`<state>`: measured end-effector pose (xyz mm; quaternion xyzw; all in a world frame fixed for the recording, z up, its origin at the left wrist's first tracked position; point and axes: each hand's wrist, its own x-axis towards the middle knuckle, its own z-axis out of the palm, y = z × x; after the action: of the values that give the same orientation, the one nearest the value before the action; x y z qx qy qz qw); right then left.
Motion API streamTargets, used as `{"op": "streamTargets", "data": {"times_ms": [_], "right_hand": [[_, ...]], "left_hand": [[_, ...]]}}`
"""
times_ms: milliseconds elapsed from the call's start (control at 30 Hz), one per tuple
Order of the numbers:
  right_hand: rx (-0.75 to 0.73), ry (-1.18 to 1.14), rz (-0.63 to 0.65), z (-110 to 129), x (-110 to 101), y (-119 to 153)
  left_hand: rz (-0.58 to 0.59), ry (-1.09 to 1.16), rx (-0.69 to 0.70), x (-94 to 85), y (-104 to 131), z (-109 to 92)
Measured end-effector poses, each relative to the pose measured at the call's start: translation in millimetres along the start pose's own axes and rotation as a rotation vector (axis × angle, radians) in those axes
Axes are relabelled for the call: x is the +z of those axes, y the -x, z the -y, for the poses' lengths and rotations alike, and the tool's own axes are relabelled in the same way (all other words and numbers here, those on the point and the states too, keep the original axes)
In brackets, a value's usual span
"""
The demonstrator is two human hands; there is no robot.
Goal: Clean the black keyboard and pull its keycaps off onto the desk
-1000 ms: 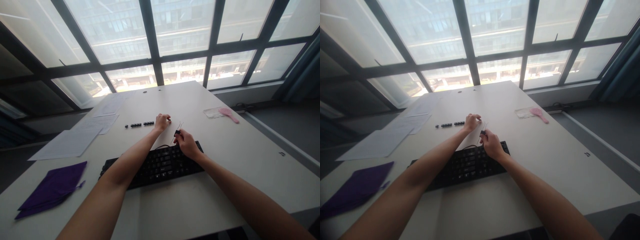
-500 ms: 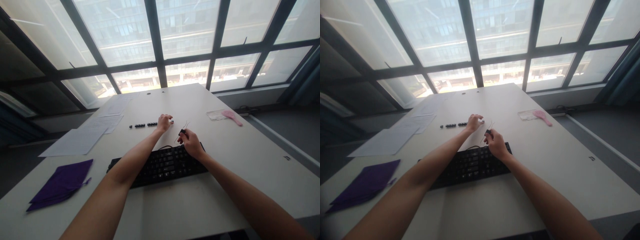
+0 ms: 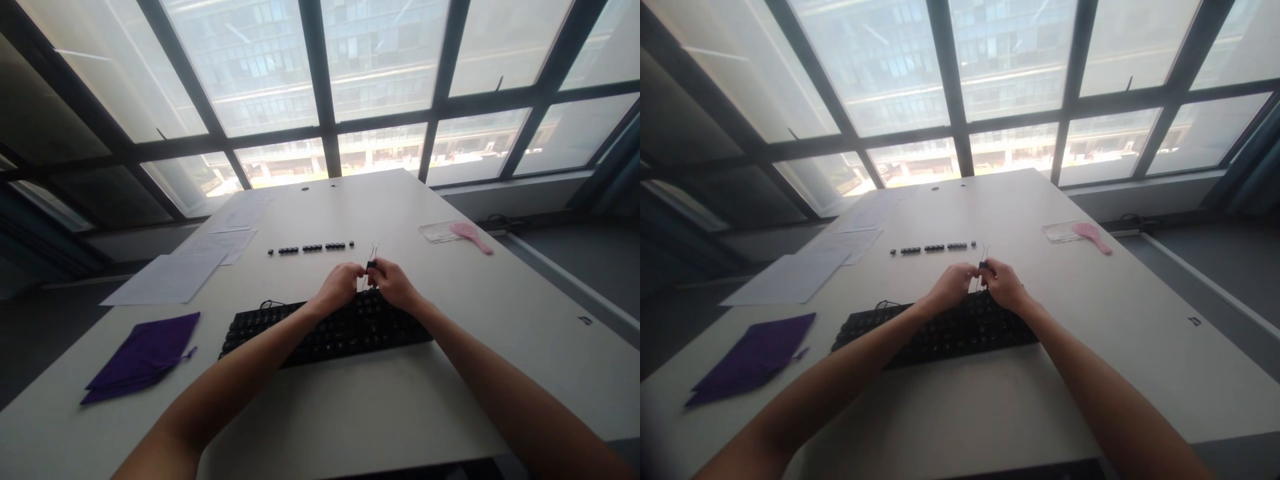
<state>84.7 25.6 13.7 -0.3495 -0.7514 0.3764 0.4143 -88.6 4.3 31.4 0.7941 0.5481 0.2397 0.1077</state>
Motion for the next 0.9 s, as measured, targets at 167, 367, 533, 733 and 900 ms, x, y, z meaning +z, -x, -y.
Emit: {"op": "streamTargets", "data": {"times_ms": [167, 367, 533, 733, 900], "right_hand": [[-0.031, 0.016, 0.091, 2.2, -1.6, 1.2], [-0.068, 0.117, 0.193, 6.5, -4.8, 5.1], [-0.172, 0.335, 0.186, 13.5, -3.7, 8.6], [-0.136, 0.407, 0.084, 12.6, 5.7, 14.8], [-0.02, 0.227, -0.032, 7.2, 8.6, 19.5]], "left_hand": [[-0.024, 0.176, -0.078, 8.3, 25.7, -7.4], [-0.076, 0.214, -0.083, 12.5, 31.3, -3.7], [-0.108, 0.176, -0.072, 13.1, 34.0, -8.0], [-0.111, 0.227, 0.011, 8.8, 38.8, -13.6], [-0.083, 0.275, 0.029, 11.1, 37.8, -10.3]]}}
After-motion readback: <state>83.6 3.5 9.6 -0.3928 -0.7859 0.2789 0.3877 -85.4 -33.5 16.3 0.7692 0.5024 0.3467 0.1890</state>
